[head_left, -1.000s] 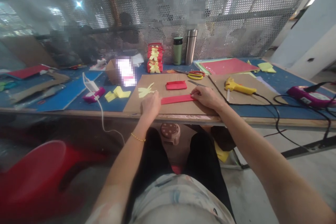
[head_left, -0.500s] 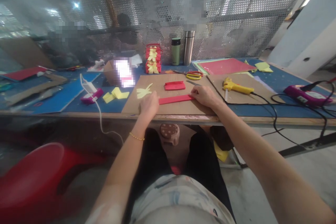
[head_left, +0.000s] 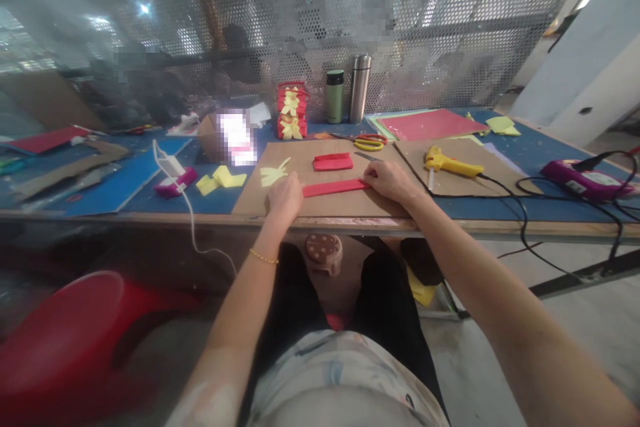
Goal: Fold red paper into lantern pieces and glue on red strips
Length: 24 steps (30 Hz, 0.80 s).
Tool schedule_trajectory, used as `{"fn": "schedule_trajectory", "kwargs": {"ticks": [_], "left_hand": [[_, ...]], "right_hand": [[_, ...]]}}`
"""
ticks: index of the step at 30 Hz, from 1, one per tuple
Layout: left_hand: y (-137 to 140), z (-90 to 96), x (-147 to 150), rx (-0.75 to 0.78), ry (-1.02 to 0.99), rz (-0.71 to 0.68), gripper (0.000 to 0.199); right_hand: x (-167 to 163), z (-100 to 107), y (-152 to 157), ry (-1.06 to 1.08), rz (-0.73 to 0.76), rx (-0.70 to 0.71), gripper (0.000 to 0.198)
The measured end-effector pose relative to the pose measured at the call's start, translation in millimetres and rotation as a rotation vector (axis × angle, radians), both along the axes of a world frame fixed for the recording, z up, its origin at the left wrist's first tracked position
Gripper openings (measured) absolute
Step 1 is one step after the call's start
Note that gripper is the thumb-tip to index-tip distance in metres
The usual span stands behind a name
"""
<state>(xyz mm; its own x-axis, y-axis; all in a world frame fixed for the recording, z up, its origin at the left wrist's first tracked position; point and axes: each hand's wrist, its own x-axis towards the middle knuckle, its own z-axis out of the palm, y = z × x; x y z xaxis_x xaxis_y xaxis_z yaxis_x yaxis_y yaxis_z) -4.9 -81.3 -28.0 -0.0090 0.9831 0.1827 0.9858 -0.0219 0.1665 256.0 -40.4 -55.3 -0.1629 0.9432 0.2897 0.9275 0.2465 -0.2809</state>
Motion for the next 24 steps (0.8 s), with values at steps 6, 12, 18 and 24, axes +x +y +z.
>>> {"fn": "schedule_trajectory", "kwargs": {"ticks": [6, 12, 18, 24], "left_hand": [[-5.0, -1.1, -9.8, -0.059, -0.105, -0.014, 0.027], [-8.3, -2.3, -16.2, -0.061, -0.202, -0.003, 0.028], [-5.0, -5.4, -18.6, -0.033, -0.168, -0.002, 0.026], [-2.1, -4.6, -14.2, -0.022, -0.08, -0.002, 0.028]], "right_hand": [[-1.1, -0.2, -1.5, 0.008, -0.005, -0.017, 0.021], [-3.2, -0.3, -3.2, 0.0, -0.036, -0.02, 0.02], [-1.7, -2.0, -2.9, 0.022, -0.025, -0.004, 0.018], [-0.7, -3.5, -2.1, 0.009, -0.024, -0.008, 0.018]]}}
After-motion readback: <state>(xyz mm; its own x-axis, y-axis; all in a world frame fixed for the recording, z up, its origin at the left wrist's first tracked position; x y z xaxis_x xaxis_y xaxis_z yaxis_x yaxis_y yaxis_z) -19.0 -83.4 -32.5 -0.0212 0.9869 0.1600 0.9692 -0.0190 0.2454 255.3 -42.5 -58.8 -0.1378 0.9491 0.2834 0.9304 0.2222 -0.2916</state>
